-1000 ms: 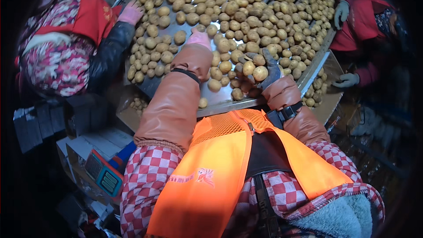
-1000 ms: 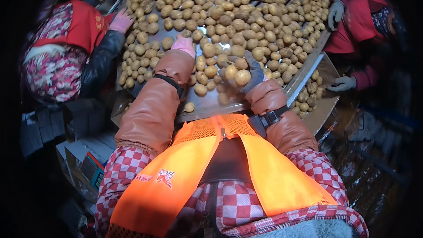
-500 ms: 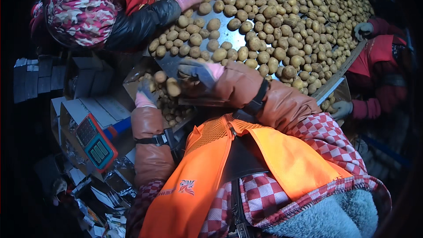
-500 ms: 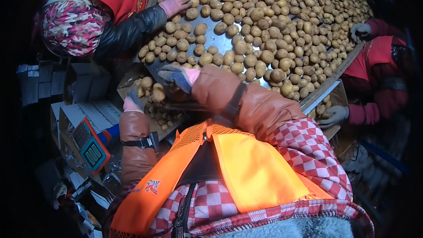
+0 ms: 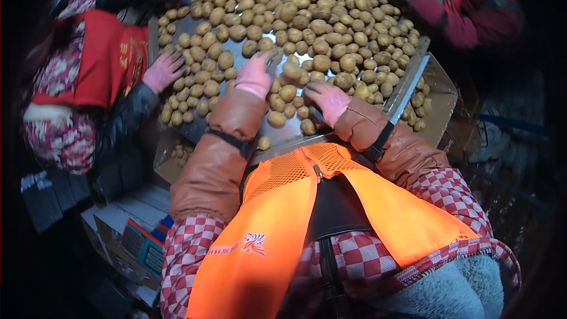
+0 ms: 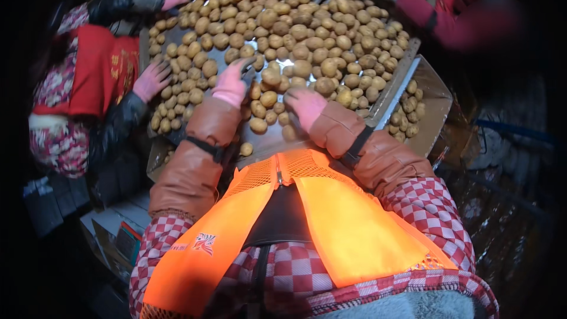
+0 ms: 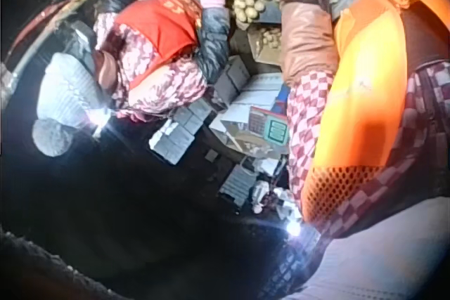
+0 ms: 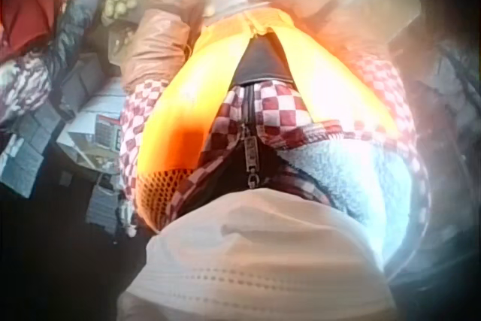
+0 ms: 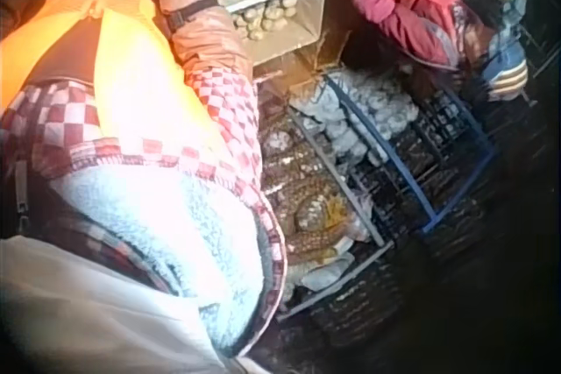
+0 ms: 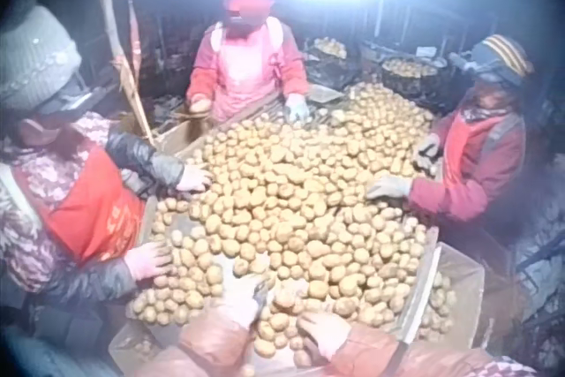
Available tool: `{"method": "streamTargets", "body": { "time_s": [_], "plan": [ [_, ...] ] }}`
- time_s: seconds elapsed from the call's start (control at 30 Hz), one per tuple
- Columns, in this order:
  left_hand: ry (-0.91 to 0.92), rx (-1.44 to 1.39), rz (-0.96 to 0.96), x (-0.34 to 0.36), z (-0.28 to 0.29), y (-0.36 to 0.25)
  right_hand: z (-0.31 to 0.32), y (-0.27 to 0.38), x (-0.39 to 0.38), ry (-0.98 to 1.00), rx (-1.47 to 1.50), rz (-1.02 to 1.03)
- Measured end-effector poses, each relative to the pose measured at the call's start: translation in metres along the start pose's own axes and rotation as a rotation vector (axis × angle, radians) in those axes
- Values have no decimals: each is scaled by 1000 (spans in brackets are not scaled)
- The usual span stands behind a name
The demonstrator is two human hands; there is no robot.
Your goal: Sort and pack potatoes from a sorting table into boxes.
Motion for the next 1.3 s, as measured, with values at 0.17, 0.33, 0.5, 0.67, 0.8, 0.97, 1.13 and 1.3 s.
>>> {"method": "streamTargets", "body": {
  "time_s": [0.17,0.33,0.5,0.67,0.8,0.97,1.13,1.3],
  "plan": [
    [164,265,132,76,-15,-66,17,-42,-29,83,268,-92],
    [322,401,122,92,-19,-71,25,-65,-48,-68,450,-182],
    [286,372,133,78,-15,-43,49,-60,-35,-298,531,-103],
    [294,346,202,68,-24,-48,56,-55,-12,-357,514,-194],
    [164,216,267,74,-28,-49,52,-67,-4,-289,360,-255],
    [239,341,249,84,-28,-31,71,-90,-4,-459,364,-343],
    [271,382,187,80,-37,-31,75,-88,24,-502,219,-437],
    [231,343,147,75,-40,-26,62,-88,63,-209,-70,-369]
  ]
}}
Point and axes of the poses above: each hand's wrist, its own x-axis towards the middle knuckle, its own z-axis out of the back of the hand, y = z × x, the point moved 1 cm from there along x, towards the middle knuckle, and after that the axes turned 5 degrees about x, right-handed, at the moved point
